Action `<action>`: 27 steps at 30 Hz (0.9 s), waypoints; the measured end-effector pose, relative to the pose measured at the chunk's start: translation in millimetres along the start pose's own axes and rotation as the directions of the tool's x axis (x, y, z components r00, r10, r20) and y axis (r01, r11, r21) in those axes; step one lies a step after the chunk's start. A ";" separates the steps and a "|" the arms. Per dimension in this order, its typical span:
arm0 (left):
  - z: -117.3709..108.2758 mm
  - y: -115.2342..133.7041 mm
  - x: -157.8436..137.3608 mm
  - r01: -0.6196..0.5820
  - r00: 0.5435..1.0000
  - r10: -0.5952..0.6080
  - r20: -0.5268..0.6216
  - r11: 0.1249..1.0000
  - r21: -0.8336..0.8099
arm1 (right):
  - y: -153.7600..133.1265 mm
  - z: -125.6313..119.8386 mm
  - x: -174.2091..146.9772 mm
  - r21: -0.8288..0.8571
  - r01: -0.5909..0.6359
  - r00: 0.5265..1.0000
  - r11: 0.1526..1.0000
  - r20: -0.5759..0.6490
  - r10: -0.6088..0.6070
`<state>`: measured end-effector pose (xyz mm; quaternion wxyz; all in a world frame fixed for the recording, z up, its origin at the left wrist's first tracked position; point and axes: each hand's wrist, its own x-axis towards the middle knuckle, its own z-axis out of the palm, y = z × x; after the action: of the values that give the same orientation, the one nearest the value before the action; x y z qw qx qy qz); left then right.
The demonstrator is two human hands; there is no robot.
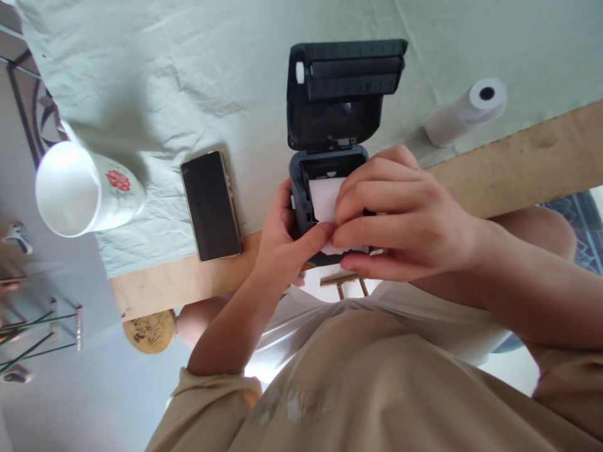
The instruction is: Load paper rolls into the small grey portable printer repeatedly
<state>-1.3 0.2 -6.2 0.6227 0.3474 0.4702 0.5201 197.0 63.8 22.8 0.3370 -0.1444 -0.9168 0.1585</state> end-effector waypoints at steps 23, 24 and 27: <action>0.7 3.8 -4.9 0.055 0.998 -0.055 0.004 0.998 0.001 | 13.3 3.9 -5.1 0.097 -0.345 0.938 0.934 -0.003 0.347; 0.5 2.9 -4.8 0.043 0.999 -0.043 0.008 0.999 -0.014 | 13.9 5.1 -5.4 0.108 -0.355 0.934 0.928 0.005 0.357; 1.5 1.0 -3.4 -0.011 1.000 0.011 0.003 0.998 -0.055 | 14.0 8.8 -5.9 0.122 -0.370 0.928 0.921 0.008 0.372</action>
<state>-0.2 -2.9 -4.0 0.6298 0.3336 0.4529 0.5356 197.6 72.7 7.6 0.3161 -0.2959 -0.8588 0.2738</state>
